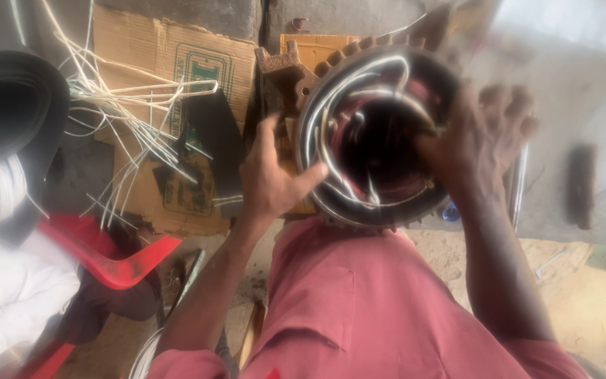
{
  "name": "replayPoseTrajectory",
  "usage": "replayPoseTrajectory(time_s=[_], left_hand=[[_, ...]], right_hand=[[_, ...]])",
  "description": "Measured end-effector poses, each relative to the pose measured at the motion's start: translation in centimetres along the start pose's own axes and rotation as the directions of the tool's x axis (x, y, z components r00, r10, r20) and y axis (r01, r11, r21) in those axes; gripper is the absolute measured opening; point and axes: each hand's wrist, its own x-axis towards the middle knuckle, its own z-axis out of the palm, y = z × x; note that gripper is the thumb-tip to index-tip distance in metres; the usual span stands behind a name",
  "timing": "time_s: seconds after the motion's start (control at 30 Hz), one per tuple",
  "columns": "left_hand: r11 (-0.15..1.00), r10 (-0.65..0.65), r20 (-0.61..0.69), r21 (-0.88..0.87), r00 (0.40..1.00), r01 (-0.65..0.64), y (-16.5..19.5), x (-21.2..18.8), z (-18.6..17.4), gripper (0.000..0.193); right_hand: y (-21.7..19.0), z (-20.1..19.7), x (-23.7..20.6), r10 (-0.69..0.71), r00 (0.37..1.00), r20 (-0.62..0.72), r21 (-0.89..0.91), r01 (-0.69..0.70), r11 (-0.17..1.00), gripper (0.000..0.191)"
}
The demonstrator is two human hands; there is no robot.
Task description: The person sits at a workbench and winds white insulated wire into the slots of a motor stator, pressing the coils down and arranging the wire loops inside the housing. They then pull lengths of wire from a spool and cut or separate strands while continuing to seat the windings.
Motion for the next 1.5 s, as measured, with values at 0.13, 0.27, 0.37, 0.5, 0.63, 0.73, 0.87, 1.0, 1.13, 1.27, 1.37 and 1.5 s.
replayPoseTrajectory(time_s=[0.13, 0.27, 0.37, 0.5, 0.63, 0.73, 0.87, 1.0, 1.13, 1.27, 1.37, 1.5], left_hand=[[0.999, -0.034, 0.026, -0.004, 0.999, 0.034, 0.0, 0.1, 0.1, 0.097], [1.000, -0.022, 0.004, -0.001, 1.000, 0.022, 0.0, -0.1, 0.1, 0.097], [0.998, -0.051, 0.028, -0.021, 0.998, 0.052, -0.1, -0.1, 0.0, 0.096], [0.996, -0.008, 0.035, -0.092, 0.999, 0.011, 0.1, -0.2, 0.1, 0.098], [0.995, 0.094, -0.037, -0.033, 0.995, -0.095, 0.9, 0.1, -0.2, 0.094], [0.997, 0.005, 0.094, 0.076, 0.996, -0.012, 1.9, 0.9, -1.7, 0.097], [0.915, 0.398, -0.004, 0.077, 0.917, -0.396, 4.6, 6.1, -3.2, 0.077], [0.787, 0.507, 0.110, 0.345, 0.855, -0.511, 9.9, 13.8, 1.7, 0.083], [0.887, 0.236, 0.460, 0.258, 0.856, -0.384, 12.0, 17.3, 3.6, 0.086], [0.918, -0.112, 0.672, 0.351, 0.732, -0.182, 12.0, 17.6, 3.2, 0.077], [0.869, 0.082, 0.639, 0.330, 0.765, -0.369, 12.3, 17.6, 3.3, 0.070], [0.850, 0.122, 0.613, 0.341, 0.781, -0.401, 12.1, 17.6, 3.5, 0.070]], right_hand=[[0.0, -2.0, -0.9, -0.047, 0.999, 0.007, 0.033, 0.046, 0.998, 0.069], [-2.0, -3.5, -3.0, -0.259, 0.941, -0.216, 0.025, 0.271, 0.962, 0.042], [-5.1, -2.2, -3.7, -0.291, 0.956, 0.029, 0.120, 0.286, 0.951, 0.042], [-6.3, 0.7, -2.9, -0.421, 0.843, -0.335, 0.211, 0.502, 0.839, 0.039], [-1.9, 1.7, -0.9, -0.368, 0.839, -0.400, 0.210, 0.475, 0.854, 0.040], [0.9, 2.6, 1.0, -0.386, 0.865, -0.320, 0.263, 0.473, 0.841, 0.053], [2.3, 3.8, 1.4, -0.415, 0.854, -0.313, 0.389, 0.514, 0.765, 0.070], [2.6, 3.6, 1.4, -0.385, 0.872, -0.303, 0.487, 0.489, 0.724, 0.074], [3.2, 2.7, 1.4, -0.384, 0.894, -0.230, 0.502, 0.447, 0.740, 0.081], [4.5, 2.3, 1.6, -0.427, 0.890, -0.157, 0.553, 0.438, 0.709, 0.084], [6.5, 2.1, 2.0, -0.377, 0.926, -0.031, 0.711, 0.285, 0.643, 0.089], [9.1, 2.1, 0.0, -0.200, 0.970, -0.138, 0.723, 0.237, 0.649, 0.089]])
